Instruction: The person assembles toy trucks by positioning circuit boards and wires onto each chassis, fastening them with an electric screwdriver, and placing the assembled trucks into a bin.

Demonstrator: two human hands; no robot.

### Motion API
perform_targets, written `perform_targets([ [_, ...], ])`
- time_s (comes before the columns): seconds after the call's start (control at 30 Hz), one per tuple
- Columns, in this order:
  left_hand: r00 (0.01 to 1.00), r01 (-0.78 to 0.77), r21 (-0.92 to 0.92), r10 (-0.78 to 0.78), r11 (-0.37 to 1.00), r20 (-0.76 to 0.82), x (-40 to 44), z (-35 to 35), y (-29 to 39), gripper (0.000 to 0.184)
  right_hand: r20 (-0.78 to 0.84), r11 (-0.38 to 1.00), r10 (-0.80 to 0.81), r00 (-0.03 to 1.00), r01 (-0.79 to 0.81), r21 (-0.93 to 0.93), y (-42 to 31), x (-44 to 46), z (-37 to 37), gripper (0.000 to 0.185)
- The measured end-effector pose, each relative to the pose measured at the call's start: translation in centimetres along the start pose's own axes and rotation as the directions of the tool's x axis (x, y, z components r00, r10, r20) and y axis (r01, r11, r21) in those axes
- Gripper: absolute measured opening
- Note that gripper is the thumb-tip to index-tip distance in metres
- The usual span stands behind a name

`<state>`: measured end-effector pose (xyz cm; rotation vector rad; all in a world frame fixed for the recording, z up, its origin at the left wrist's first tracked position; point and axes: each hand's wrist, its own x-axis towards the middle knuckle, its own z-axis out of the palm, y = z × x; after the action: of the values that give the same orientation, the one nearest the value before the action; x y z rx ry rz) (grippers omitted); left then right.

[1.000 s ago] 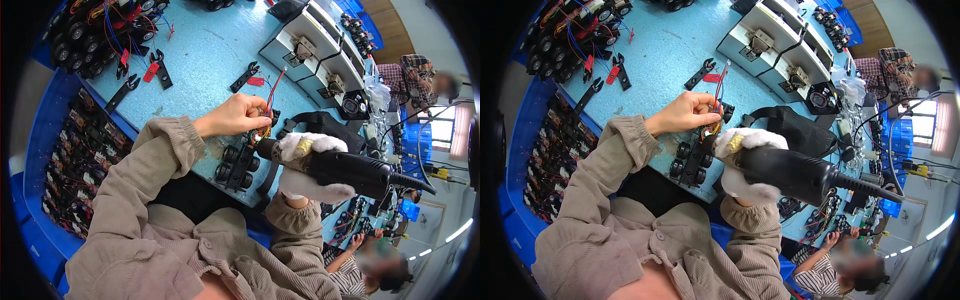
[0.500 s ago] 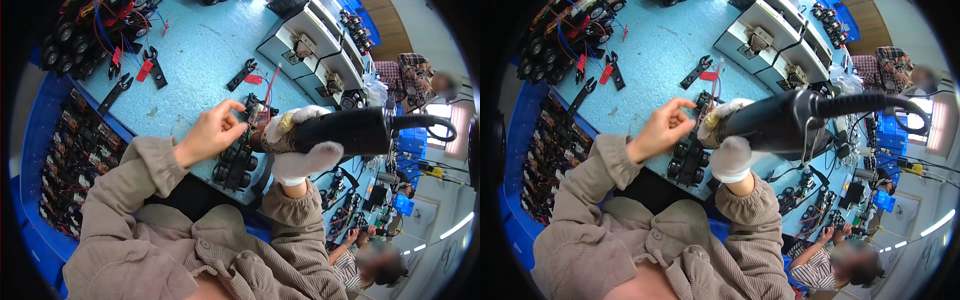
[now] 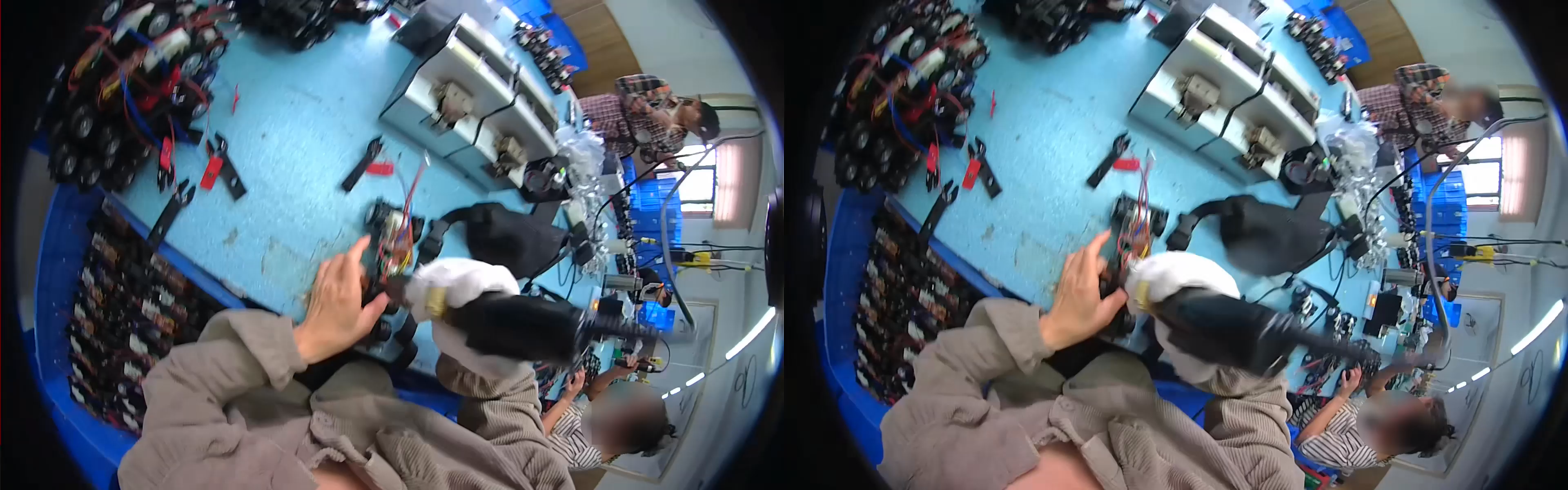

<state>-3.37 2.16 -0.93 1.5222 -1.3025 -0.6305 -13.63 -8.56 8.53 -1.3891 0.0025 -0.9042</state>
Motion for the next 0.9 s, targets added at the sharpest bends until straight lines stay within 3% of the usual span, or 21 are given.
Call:
perform_targets([
  [0.07,1.0,-0.002,-0.004,0.002,1.0,-0.006,0.0,0.0,-0.1,0.074,-0.129,0.995,-0.097,0.987,0.097,-0.007,-1.3,1.9,-0.8,0.069],
  [0.17,0.999,0.027,0.008,-0.027,1.0,0.023,0.0,0.0,0.1,0.076,-0.306,0.94,-0.342,0.889,0.331,-0.089,-1.7,7.1,-4.8,0.077],
  [0.2,0.999,0.032,0.017,-0.032,0.999,0.026,0.1,0.0,0.2,0.075,-0.404,0.924,-0.38,0.832,0.319,-0.211,-1.2,8.7,-6.4,0.077],
  [0.27,0.999,0.031,0.028,-0.032,0.999,0.042,0.2,0.0,0.3,0.075,-0.387,0.91,-0.388,0.836,0.282,-0.303,0.1,11.6,-9.7,0.073],
  [0.3,0.999,0.029,0.038,-0.03,0.999,0.035,0.3,0.0,0.3,0.075,-0.281,0.922,-0.345,0.896,0.268,-0.278,1.0,12.7,-11.2,0.069],
  [0.43,0.999,0.015,0.066,-0.017,0.998,0.033,0.7,-0.2,0.3,0.073,-0.197,0.984,-0.128,0.972,0.1,-0.145,2.9,16.9,-13.3,0.066],
  [0.53,0.999,0.008,0.057,-0.01,0.998,0.042,0.9,-0.3,0.3,0.072,-0.332,0.966,-0.109,0.937,0.02,-0.259,3.2,18.1,-12.7,0.063],
  [0.63,0.999,0.009,0.054,-0.011,0.998,0.039,1.0,-0.3,0.3,0.071,-0.399,0.948,-0.259,0.88,0.152,-0.279,3.6,17.4,-12.2,0.06],
  [0.83,1.0,0.002,0.051,-0.004,0.999,0.026,0.9,0.0,0.0,0.07,-0.449,0.937,-0.34,0.826,0.256,-0.239,2.8,14.6,-12.4,0.066],
  [0.87,1.0,-0.009,0.057,0.008,0.998,0.029,0.9,-0.1,-0.1,0.07,-0.406,0.897,-0.327,0.853,0.145,-0.418,2.3,14.0,-12.2,0.076],
  [0.9,0.999,-0.026,0.063,0.024,0.998,0.028,0.9,-0.1,-0.1,0.07,-0.293,0.917,-0.385,0.875,0.328,-0.225,2.5,13.3,-12.3,0.063],
])
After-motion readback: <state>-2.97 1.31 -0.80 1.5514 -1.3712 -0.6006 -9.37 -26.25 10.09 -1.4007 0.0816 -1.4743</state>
